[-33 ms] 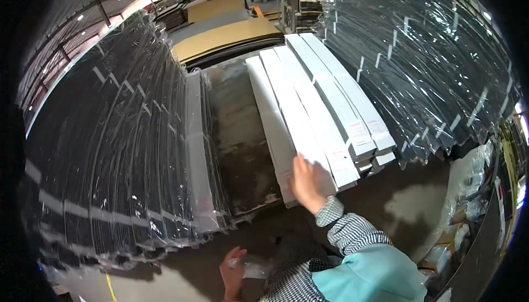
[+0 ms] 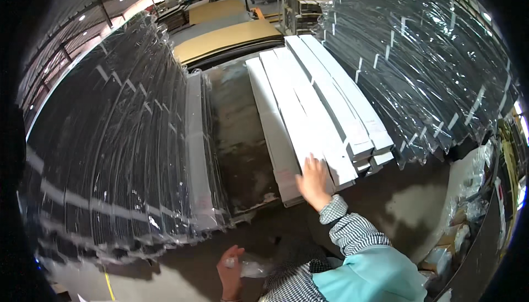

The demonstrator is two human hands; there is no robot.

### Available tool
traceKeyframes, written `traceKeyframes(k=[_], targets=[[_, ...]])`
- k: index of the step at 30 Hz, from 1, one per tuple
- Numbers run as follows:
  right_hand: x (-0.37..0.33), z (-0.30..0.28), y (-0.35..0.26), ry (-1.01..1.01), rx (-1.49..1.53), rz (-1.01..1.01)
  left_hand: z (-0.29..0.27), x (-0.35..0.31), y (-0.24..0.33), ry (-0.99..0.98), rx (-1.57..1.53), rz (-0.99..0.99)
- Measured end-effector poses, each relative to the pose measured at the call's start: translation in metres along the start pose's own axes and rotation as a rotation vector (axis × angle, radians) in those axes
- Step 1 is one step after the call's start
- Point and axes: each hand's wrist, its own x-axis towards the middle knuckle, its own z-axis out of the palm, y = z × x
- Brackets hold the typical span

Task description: Placing white rectangular planks into individual plastic sleeves and stacking them.

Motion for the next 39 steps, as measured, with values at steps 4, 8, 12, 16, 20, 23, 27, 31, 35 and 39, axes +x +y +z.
traceKeyframes(k=[4,8,12,16,20,23,27,31,35,39], targets=[[-0.045,0.028,0.065,0.084,-0.12,0.012,0.015,-0.036,0.022,0.135,0.004,0.147],[-0.056,0.014,0.035,-0.014,-0.071,0.113,0.038,-0.074,0.072,0.179,-0.233,0.237],[-0.064,-0.014,0.035,-0.103,0.121,0.338,0.061,-0.109,0.107,0.137,-0.46,0.2],[-0.146,-0.043,0.028,-0.189,0.091,0.241,0.056,-0.126,0.103,0.164,-0.55,0.232],[-0.245,-0.083,0.05,-0.279,0.414,-0.058,0.071,-0.126,0.099,0.14,-0.709,0.181],[-0.272,-0.143,0.006,-0.524,1.188,-0.231,0.088,-0.123,0.088,0.09,-0.782,0.132],[-0.276,-0.168,-0.024,-0.126,0.841,-0.452,0.133,-0.127,0.082,-0.024,-0.823,0.083],[-0.266,-0.167,0.008,0.051,0.892,-0.422,0.163,-0.131,0.078,-0.051,-0.673,0.038],[-0.265,-0.181,-0.001,0.004,1.015,-0.201,0.168,-0.126,0.069,-0.09,-0.684,-0.018],[-0.259,-0.169,0.017,0.106,1.069,-0.027,0.165,-0.131,0.075,-0.122,-0.643,-0.08]])
